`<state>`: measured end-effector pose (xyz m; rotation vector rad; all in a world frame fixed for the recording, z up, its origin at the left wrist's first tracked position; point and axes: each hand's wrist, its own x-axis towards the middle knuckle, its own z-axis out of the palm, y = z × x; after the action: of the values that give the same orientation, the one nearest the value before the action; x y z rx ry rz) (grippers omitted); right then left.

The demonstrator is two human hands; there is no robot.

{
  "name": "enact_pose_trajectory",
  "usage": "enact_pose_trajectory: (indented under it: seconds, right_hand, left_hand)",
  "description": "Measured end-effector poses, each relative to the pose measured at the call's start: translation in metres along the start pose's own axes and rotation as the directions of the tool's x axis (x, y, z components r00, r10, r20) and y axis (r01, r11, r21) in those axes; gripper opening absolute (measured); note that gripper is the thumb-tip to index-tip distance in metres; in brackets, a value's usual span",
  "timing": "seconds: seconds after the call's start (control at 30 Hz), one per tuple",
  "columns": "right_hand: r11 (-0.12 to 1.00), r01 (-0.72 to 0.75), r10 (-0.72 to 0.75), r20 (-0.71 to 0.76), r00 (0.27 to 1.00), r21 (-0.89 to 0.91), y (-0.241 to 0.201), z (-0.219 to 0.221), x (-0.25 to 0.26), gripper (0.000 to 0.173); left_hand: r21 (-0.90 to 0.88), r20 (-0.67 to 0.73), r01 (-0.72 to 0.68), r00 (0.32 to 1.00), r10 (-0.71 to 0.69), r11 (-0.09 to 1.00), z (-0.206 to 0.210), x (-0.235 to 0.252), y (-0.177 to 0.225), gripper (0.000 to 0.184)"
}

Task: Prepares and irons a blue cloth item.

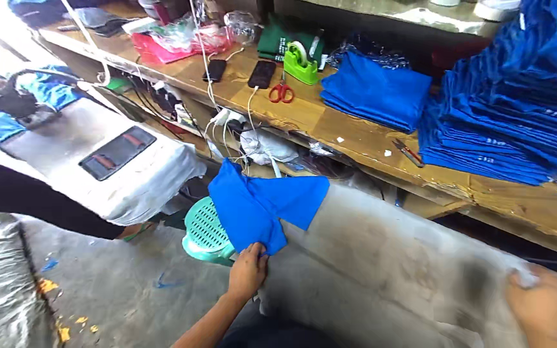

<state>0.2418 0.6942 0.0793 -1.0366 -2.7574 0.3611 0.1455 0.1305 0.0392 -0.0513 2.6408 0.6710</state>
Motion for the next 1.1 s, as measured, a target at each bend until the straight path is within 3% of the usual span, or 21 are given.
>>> enact_pose_trajectory:
  seconds: [0.1, 0.17, 0.23, 0.3, 0.4, 0.47, 0.57, 0.63, 0.67, 0.73, 0.8, 0.9, 0.97, 1.03, 1.1]
  right_hand:
    - [0.969, 0.109, -0.186, 0.362, 0.914, 0.222, -0.165, 0.054, -0.063, 0.036]
    - [0.97, 0.111, -0.213, 0.544, 0.811, 0.214, -0.256, 0.089, -0.1, 0.053]
    - [0.987, 0.068, -0.148, 0.652, 0.743, 0.146, -0.324, 0.115, -0.123, 0.07]
    - [0.992, 0.061, -0.119, 0.704, 0.7, 0.107, -0.366, 0.132, -0.131, 0.061]
    - [0.972, 0.085, -0.218, 0.716, 0.663, 0.218, -0.383, 0.148, -0.122, 0.037]
    - [0.97, 0.002, -0.17, 0.666, 0.726, 0.245, -0.38, 0.143, -0.113, 0.037]
    - [0.979, -0.143, 0.038, 0.557, 0.83, 0.147, -0.375, 0.128, -0.109, 0.037]
    - [0.98, -0.127, 0.03, 0.52, 0.854, 0.151, -0.388, 0.122, -0.123, 0.036]
    - [0.98, -0.064, -0.041, 0.51, 0.859, 0.188, -0.399, 0.122, -0.134, 0.034]
    - [0.959, 0.114, -0.237, 0.507, 0.829, 0.26, -0.422, 0.134, -0.158, 0.034]
    - [0.923, 0.279, -0.381, 0.533, 0.755, 0.265, -0.446, 0.148, -0.179, 0.057]
    - [0.915, 0.347, -0.393, 0.644, 0.657, 0.205, -0.475, 0.155, -0.19, 0.09]
    - [0.928, 0.337, -0.355, 0.658, 0.664, 0.16, -0.481, 0.157, -0.184, 0.104]
    - [0.945, 0.3, -0.305, 0.686, 0.66, 0.131, -0.484, 0.15, -0.174, 0.103]
    - [0.957, 0.228, -0.281, 0.761, 0.585, 0.178, -0.478, 0.145, -0.168, 0.083]
  left_hand:
    - [-0.119, 0.097, 0.018, 0.995, -0.006, 0.993, -0.012, 0.005, -0.016, 0.032]
    - [-0.189, 0.142, 0.005, 0.99, 0.023, 0.982, -0.016, 0.011, -0.027, 0.032]
    - [-0.267, 0.178, -0.016, 0.982, 0.066, 0.964, -0.022, 0.015, -0.034, 0.032]
    - [-0.394, 0.19, -0.023, 0.976, 0.106, 0.919, -0.029, 0.02, -0.042, 0.031]
    - [-0.686, 0.155, 0.054, 0.985, 0.074, 0.725, -0.05, 0.029, -0.058, 0.026]
    - [-0.836, 0.128, 0.12, 0.992, -0.023, 0.535, -0.077, 0.039, -0.071, 0.025]
    - [-0.937, 0.092, 0.138, 0.984, -0.154, 0.321, -0.114, 0.062, -0.099, 0.025]
    - [-0.97, 0.084, 0.129, 0.973, -0.214, 0.206, -0.139, 0.079, -0.112, 0.024]
    - [-0.978, 0.077, 0.12, 0.968, -0.24, 0.169, -0.149, 0.088, -0.116, 0.022]
    - [-0.99, 0.054, 0.088, 0.959, -0.279, 0.109, -0.163, 0.107, -0.124, 0.021]
    - [-0.999, 0.018, 0.028, 0.944, -0.329, 0.027, -0.171, 0.126, -0.13, 0.02]
    - [-0.989, 0.001, -0.062, 0.907, -0.421, -0.136, -0.181, 0.139, -0.134, 0.028]
    - [-0.97, -0.02, -0.14, 0.859, -0.512, -0.198, -0.184, 0.137, -0.137, 0.029]
    - [-0.945, -0.064, -0.235, 0.813, -0.578, -0.226, -0.19, 0.133, -0.153, 0.028]
    - [-0.931, -0.088, -0.279, 0.797, -0.597, -0.235, -0.196, 0.122, -0.174, 0.032]
